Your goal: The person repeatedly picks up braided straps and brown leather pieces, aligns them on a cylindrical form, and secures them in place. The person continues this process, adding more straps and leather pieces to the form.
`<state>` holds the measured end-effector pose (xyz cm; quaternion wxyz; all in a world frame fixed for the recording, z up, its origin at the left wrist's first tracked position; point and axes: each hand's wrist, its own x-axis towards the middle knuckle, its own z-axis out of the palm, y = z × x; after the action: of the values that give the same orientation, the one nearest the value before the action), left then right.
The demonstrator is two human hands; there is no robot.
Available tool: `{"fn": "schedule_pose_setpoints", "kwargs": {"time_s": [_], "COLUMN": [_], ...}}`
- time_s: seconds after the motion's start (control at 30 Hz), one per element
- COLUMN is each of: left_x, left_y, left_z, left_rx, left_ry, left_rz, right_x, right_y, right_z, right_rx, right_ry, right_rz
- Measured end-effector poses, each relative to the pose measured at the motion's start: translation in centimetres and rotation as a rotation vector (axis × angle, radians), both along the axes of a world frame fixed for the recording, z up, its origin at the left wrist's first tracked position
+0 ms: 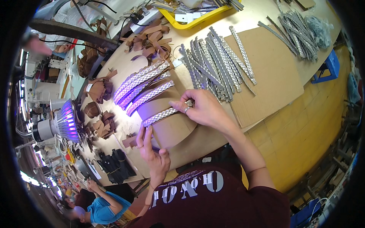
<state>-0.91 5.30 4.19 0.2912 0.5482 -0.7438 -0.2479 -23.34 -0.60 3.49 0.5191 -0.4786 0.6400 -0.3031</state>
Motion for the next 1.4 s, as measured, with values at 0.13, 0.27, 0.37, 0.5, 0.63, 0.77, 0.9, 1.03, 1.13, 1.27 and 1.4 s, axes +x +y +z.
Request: {"fn": "schedule_pose_setpoints", "kwargs": {"time_s": [0.13, 0.27, 0.37, 0.5, 0.63, 0.77, 0.9, 1.03, 1.13, 1.27, 1.4], "left_x": [0.1, 0.1, 0.0, -0.6, -1.7, -1.8, -1.5, -1.4, -1.4, -1.5, -1.5], "left_y": [0.0, 0.1, 0.1, 0.2, 0.1, 0.1, 0.4, 0.5, 0.7, 0.5, 0.6], "left_z": [0.1, -0.3, -1.0, -2.0, -2.9, -3.5, -3.6, -3.5, -3.4, -3.5, -3.4], "left_rx": [0.005, 0.0, -0.043, -0.182, -0.231, -0.271, -0.225, -0.199, -0.112, -0.149, -0.138], "left_ry": [-0.018, -0.004, 0.007, -0.087, 0.04, -0.001, 0.042, 0.101, 0.125, 0.189, 0.208], "left_rz": [-0.011, -0.008, -0.005, -0.005, 0.029, 0.045, 0.052, 0.063, 0.049, 0.049, 0.045], "right_x": [0.5, 1.6, 3.2, 4.5, 4.7, 5.1, 4.9, 3.5, 2.5, 0.9, 0.5], "right_y": [0.0, 0.6, 1.5, 2.5, 2.5, 2.4, 2.5, 2.8, 2.7, 2.4, 2.3], "right_z": [-1.2, -3.0, -3.8, -4.0, -4.2, -5.4, -6.6, -5.8, -4.1, -1.9, 0.2], "right_rx": [-0.025, -0.043, -0.152, -0.173, -0.1, -0.192, -0.211, 0.058, -0.046, -0.24, -0.317], "right_ry": [-0.055, -0.15, -0.201, -0.227, -0.277, -0.238, -0.352, -0.419, -0.647, -0.577, -0.364], "right_rz": [-0.017, -0.078, -0.287, -0.387, -0.399, -0.415, -0.448, -0.522, -0.61, -0.564, -0.283]}}
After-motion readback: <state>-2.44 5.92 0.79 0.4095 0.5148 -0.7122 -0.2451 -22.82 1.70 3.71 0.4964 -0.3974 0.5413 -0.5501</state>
